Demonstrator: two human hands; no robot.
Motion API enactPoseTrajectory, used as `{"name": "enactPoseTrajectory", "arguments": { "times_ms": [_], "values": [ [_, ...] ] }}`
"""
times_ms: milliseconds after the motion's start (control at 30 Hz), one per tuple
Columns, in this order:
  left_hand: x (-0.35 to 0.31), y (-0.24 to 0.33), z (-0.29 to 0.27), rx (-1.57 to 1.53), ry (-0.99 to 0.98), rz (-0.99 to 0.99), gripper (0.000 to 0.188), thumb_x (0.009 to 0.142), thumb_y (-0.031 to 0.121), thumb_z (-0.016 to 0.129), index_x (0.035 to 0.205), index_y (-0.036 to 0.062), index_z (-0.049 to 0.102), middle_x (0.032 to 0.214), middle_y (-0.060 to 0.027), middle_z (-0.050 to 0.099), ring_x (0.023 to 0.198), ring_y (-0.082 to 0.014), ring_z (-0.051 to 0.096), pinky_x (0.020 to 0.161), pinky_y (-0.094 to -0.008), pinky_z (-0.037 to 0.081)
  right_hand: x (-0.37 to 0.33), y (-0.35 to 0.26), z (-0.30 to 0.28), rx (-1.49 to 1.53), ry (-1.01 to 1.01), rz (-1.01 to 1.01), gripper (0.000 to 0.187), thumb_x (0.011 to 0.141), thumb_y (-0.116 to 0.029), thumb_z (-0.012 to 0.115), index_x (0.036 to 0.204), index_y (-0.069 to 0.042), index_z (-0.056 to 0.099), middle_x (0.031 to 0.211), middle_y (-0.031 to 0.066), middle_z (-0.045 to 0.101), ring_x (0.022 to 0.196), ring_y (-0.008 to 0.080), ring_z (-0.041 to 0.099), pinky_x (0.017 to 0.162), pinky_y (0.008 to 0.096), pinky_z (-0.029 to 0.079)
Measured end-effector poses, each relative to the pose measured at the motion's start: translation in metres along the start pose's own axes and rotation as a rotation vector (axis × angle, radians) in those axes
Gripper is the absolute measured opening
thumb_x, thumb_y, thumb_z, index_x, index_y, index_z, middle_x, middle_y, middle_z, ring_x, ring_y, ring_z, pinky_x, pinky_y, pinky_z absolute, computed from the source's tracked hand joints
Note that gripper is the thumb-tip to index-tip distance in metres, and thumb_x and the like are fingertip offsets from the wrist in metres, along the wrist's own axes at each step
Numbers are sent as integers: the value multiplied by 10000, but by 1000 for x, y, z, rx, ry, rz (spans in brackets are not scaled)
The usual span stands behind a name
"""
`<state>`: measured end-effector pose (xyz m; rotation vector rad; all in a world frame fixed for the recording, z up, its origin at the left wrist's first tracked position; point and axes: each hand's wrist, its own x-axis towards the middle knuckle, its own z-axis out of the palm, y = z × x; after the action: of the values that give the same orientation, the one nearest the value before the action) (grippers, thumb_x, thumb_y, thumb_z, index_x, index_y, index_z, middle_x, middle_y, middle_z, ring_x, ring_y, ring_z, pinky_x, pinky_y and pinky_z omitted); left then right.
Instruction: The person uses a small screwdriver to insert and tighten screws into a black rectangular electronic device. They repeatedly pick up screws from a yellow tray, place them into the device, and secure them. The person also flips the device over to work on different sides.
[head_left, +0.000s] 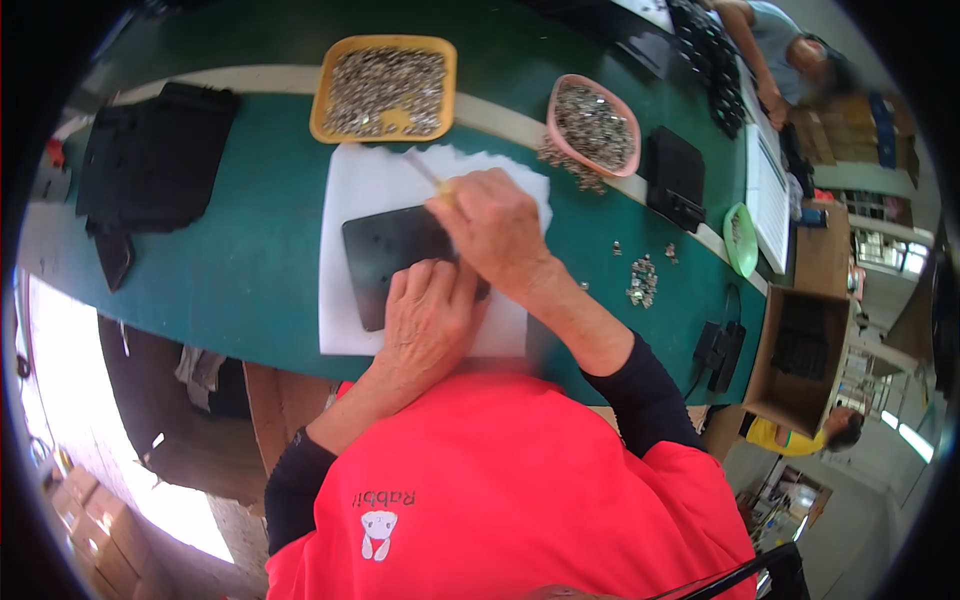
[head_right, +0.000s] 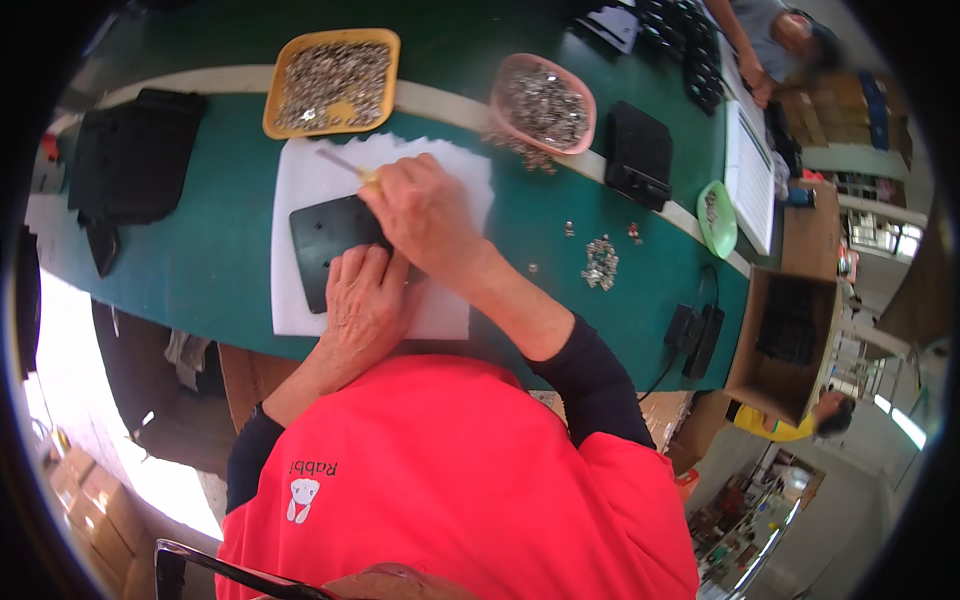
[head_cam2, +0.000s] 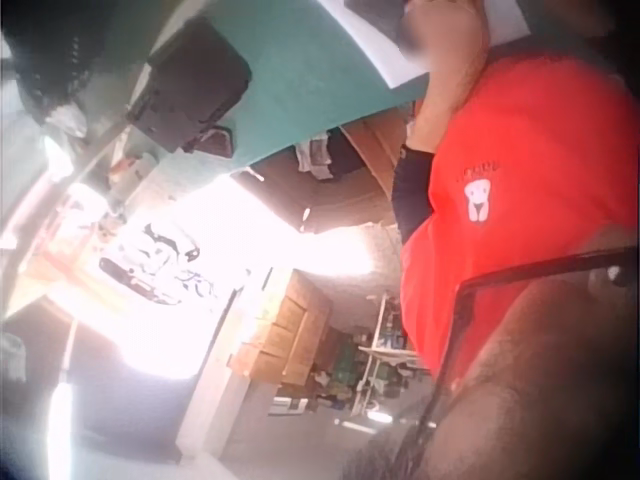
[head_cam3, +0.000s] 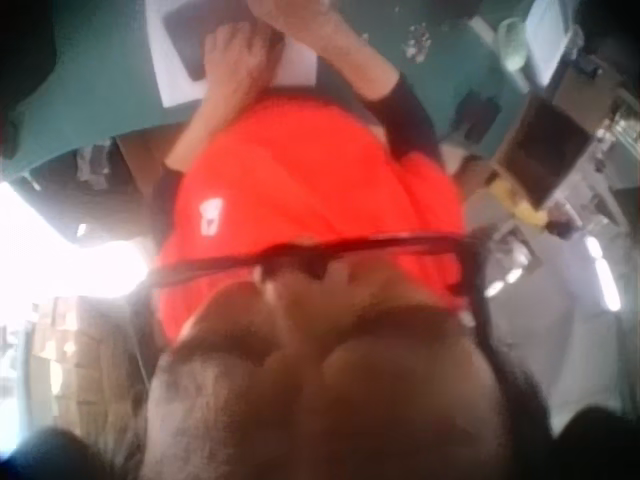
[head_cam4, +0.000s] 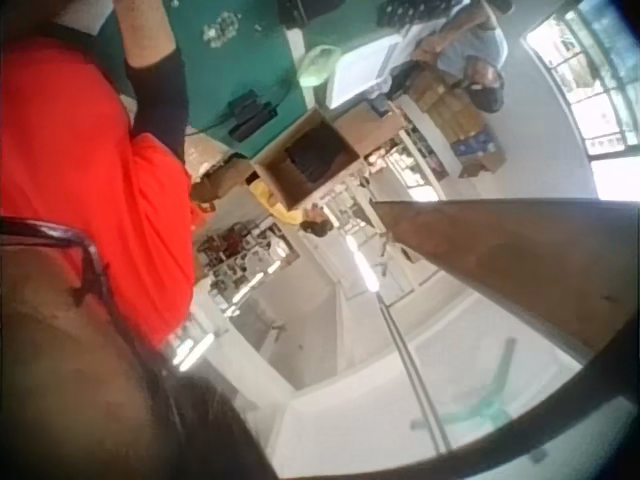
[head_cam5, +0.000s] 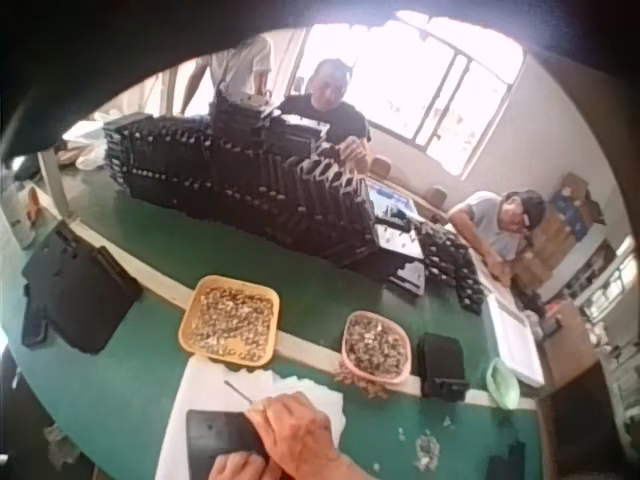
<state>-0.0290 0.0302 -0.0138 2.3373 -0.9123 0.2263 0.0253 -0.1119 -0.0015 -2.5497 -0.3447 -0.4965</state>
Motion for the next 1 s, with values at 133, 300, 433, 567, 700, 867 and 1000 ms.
{"name": "enactPoseTrajectory", "arguments": {
  "times_ms": [133, 300, 433, 567, 700, 867, 1000],
  "values": [
    [-1, 2, 2, 41, 3, -36, 369, 773, 182, 708, 1088, 10, 624, 906, -95, 544, 901, -285, 513, 789, -405, 389, 5, -4, 5, -67, -27, -47, 190, 833, -214, 681, 786, -49, 599, 768, 118, 618, 772, 298, 596, 680, 387, 504],
    [-3, 6, 5, 173, 98, 93, 459, 741, 166, 736, 1169, 44, 624, 937, -83, 552, 976, -273, 530, 866, -448, 368, -5, 8, -19, 129, 53, 151, 165, 829, -158, 648, 819, -2, 595, 773, 130, 629, 744, 300, 638, 651, 404, 511],
    [-2, 13, -2, 77, 88, 61, 422, 739, 119, 743, 1140, 65, 623, 943, -85, 546, 975, -270, 538, 885, -448, 359, -41, 25, -37, 455, 19, 424, 146, 847, -134, 634, 867, 7, 605, 640, 89, 592, 535, 198, 592, 523, 331, 469],
    [5, 11, -14, -16, 136, 68, 411, 753, 97, 740, 1135, 63, 593, 942, -99, 542, 943, -288, 544, 874, -441, 367, -66, 13, -53, 974, -215, 701, 199, 898, -200, 650, 908, -4, 616, 582, -3, 511, 450, 62, 455, 424, 243, 348],
    [11, 16, -14, -98, 175, 97, 423, 734, 59, 751, 1120, 59, 577, 926, -111, 535, 903, -302, 546, 825, -433, 391, -76, -5, -53, 1295, -268, 819, 235, 941, -261, 641, 897, -29, 634, 592, -55, 461, 445, 24, 381, 390, 212, 260],
    [11, 25, 1, -254, 256, 175, 503, 698, 13, 771, 1143, 15, 537, 939, -129, 551, 869, -313, 562, 776, -428, 438, -73, -7, -76, 1463, -344, 899, 210, 920, -238, 657, 938, -29, 641, 629, -57, 483, 456, 21, 365, 398, 202, 243],
    [15, 34, 5, -321, 302, 278, 608, 688, -3, 772, 1223, -43, 487, 969, -151, 571, 895, -332, 585, 789, -433, 471, -77, 7, -92, 1294, -293, 898, 189, 850, -74, 624, 1027, -9, 640, 733, -52, 554, 518, 2, 419, 433, 183, 274]
  ]
}}
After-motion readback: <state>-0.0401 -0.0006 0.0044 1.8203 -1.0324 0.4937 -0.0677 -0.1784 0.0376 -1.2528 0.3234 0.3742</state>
